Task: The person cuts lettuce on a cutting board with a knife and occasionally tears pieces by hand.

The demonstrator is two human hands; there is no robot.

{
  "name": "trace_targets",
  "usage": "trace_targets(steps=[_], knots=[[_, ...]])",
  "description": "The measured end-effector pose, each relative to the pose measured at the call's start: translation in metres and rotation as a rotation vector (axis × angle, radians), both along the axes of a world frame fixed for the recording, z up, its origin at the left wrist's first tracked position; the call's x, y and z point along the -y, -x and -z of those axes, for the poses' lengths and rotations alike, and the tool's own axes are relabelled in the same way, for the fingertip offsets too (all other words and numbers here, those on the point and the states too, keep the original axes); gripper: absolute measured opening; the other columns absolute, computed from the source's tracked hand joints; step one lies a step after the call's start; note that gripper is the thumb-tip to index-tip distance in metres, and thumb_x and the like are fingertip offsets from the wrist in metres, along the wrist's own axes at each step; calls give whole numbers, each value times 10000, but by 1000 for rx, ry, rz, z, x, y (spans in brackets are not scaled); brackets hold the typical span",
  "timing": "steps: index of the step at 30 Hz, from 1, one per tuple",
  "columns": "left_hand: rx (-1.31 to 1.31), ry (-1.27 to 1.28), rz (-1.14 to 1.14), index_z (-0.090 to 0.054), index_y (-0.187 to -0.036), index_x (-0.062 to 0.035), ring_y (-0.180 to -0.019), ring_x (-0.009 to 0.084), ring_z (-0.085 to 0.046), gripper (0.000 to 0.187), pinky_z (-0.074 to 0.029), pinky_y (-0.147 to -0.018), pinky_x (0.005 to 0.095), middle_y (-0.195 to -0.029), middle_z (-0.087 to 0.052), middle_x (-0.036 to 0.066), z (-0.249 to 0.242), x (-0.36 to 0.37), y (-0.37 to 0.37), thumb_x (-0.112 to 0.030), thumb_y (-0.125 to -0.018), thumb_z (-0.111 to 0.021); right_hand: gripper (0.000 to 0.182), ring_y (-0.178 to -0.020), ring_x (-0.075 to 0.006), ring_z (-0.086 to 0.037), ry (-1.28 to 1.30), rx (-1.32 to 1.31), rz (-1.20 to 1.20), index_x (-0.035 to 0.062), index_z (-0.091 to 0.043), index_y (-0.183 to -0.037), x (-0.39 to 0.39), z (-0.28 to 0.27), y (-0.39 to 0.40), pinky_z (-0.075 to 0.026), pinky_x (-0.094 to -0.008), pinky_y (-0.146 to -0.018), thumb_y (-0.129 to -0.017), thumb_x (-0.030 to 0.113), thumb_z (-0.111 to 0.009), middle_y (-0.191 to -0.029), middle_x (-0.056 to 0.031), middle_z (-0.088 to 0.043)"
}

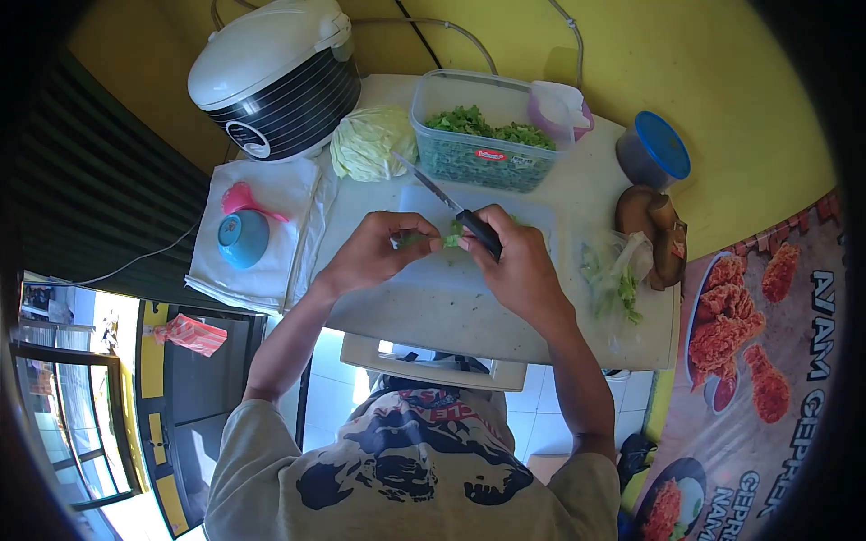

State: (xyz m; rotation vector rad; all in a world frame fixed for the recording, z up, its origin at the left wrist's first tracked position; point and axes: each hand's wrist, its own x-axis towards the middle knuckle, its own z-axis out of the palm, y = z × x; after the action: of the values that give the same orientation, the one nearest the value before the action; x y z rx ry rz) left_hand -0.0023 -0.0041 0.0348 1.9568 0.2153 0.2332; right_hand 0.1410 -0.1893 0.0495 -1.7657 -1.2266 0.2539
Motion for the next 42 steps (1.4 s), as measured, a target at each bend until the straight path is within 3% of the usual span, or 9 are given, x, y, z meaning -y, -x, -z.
trace_targets(steps=[5, 8, 10, 14, 17, 23, 31, 34, 42], knots=[[-57, -171, -189, -743, -1080, -8, -775, 231, -694, 218, -541, -753, 374, -894, -751, 157, 21, 6, 18, -180, -945, -748, 236, -797, -426, -714, 166, 139, -57, 32, -617, -1137, -18, 27, 9, -543, -494, -694, -951, 130, -724, -854, -220, -734], [-33, -306, -299, -711, -1070, -22, -746, 331, -713, 208, -554, -740, 425, -839, -734, 199, 31, 14, 14, -177, -933, -732, 251, -804, -421, -713, 282, 266, -49, 24, -604, -1156, -25, 35, 10, -547, -497, -687, -955, 122, -716, -899, -222, -725], [-30, -398, -365, -687, -1059, -40, -726, 389, -712, 183, -560, -729, 462, -788, -722, 210, 31, 20, 13, -163, -927, -718, 299, -792, -420, -704, 148, 332, -31, 22, -593, -1227, -27, 42, 11, -551, -498, -687, -959, 101, -699, -966, -223, -704], [-66, -504, -417, -669, -1039, -63, -657, 406, -701, 160, -560, -690, 496, -674, -686, 189, 37, 26, 9, -164, -922, -708, 494, -738, -400, -678, 67, 328, 23, 31, -524, -1441, -12, 39, 30, -564, -483, -663, -961, 46, -642, -1030, -198, -636], [-60, -522, -456, -669, -1033, -63, -642, 397, -702, 163, -557, -659, 491, -657, -679, 189, 40, 29, 8, -173, -922, -713, 664, -651, -365, -647, 258, 290, -31, 68, -408, -1580, 19, 34, 48, -568, -465, -614, -950, 20, -612, -961, -164, -602], [-62, -453, -460, -665, -1033, -52, -631, 387, -702, 183, -547, -620, 460, -680, -690, 196, 41, 27, 8, -173, -916, -737, 724, -580, -307, -626, 374, 329, -60, 97, -381, -1608, 59, 49, 54, -557, -441, -551, -931, 15, -625, -905, -140, -593], [-76, -446, -424, -662, -1041, -41, -617, 387, -691, 194, -537, -606, 457, -704, -694, 195, 40, 24, 8, -160, -913, -747, 761, -576, -303, -632, 453, 426, -68, 109, -388, -1609, 61, 45, 49, -559, -436, -546, -898, 2, -636, -886, -133, -605], [-30, -428, -420, -642, -1013, -39, -641, 425, -698, 172, -562, -626, 500, -692, -694, 223, 40, 24, 7, -150, -911, -724, 772, -573, -305, -636, 426, 439, -67, 106, -394, -1606, 46, 49, 45, -562, -434, -545, -882, -6, -636, -881, -136, -608], [-32, -426, -417, -644, -1030, -31, -604, 409, -682, 196, -545, -600, 472, -678, -682, 210, 40, 23, 10, -149, -909, -743, 738, -564, -300, -639, 444, 430, -68, 104, -422, -1591, 63, 46, 47, -563, -424, -536, -891, 5, -634, -874, -134, -606]])
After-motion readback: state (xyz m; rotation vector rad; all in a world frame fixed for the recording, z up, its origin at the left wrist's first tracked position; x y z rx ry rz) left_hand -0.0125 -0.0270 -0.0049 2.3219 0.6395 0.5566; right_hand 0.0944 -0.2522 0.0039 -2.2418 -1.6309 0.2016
